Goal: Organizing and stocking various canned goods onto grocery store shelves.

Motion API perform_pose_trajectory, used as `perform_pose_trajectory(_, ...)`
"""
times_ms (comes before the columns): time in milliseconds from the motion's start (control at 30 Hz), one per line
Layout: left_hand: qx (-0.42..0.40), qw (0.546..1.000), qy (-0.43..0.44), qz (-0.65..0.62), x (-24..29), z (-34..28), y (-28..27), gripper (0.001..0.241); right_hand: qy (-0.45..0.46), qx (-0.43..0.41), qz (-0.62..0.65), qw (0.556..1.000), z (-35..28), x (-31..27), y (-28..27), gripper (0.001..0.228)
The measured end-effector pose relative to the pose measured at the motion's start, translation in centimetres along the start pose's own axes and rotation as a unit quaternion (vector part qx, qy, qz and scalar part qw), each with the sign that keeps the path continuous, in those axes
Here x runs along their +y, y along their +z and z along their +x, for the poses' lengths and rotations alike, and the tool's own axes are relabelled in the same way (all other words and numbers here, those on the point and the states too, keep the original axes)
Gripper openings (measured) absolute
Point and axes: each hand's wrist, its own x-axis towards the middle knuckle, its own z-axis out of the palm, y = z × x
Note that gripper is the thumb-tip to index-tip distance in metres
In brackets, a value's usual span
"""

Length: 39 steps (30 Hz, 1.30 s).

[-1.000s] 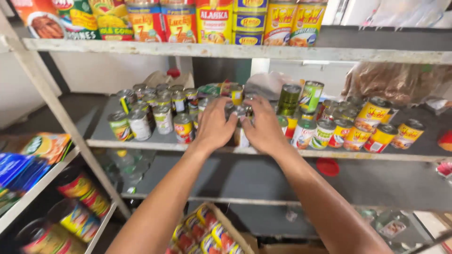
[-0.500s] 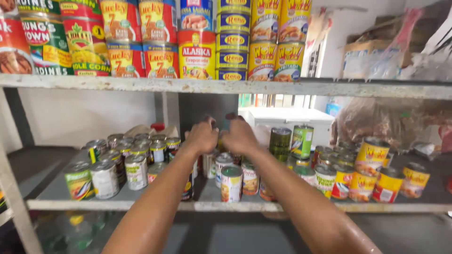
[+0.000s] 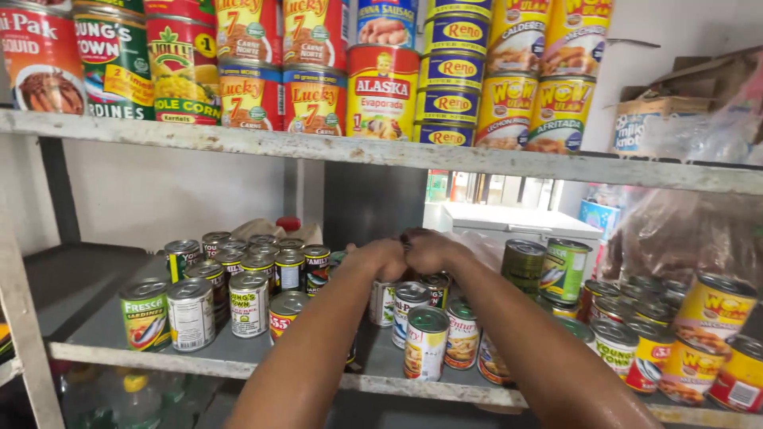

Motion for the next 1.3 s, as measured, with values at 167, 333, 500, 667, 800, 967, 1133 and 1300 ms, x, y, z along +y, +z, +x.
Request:
perform_pose_trajectory(167,-0.004,1.0,-0.009,0.002,0.6,-1.3,-0.2,0.05,-0.018,0.02,-0.044,0.999,0.6,0.8,0.8,0.047)
perform_pose_trajectory(333,0.015,1.0,-0.008,0.001,1.1,-3.6,-0.3,0.046,0.057,0.012,-0.021,0.998,0.6,0.0,1.3,0.072)
perform_pose_trajectory(500,0.079,0.997,-0.017,-0.016,1.0,-4.6,-0.2,0.042,0.048,0.13,0.009,0.99,0.3,0.4,2.6,0.056)
perform_pose_trajectory(667,0.143,0.985,-0.014,-0.09,0.8,-3.7,-1.3,0.072,0.059,0.211,0.063,0.974,-4.9,-5.6,-3.9,0.056)
perform_pose_trajectory(800,0.169,0.979,0.014,-0.115,2.2,-7.8,-3.9,0.075,-0.013,0.294,0.07,0.953,-7.3,-5.4,-4.4,0.05)
perform_pose_trajectory(967,0.201,0.955,0.099,-0.194,2.1,-13.2,-5.2,0.073,-0.067,0.317,0.148,0.935,-14.9,-10.2,-7.1,0.049)
perform_pose_trajectory(1133,0.239,0.939,0.116,-0.22,3.6,-21.8,-6.6,0.057,0.033,0.227,0.302,0.925,-21.5,-15.3,-9.0,0.045)
perform_pose_trajectory(1300,0.147,0.915,0.125,-0.354,5.6,-31.9,-8.0,0.064,-0.117,0.189,0.533,0.816,-26.9,-15.7,-7.8,0.055)
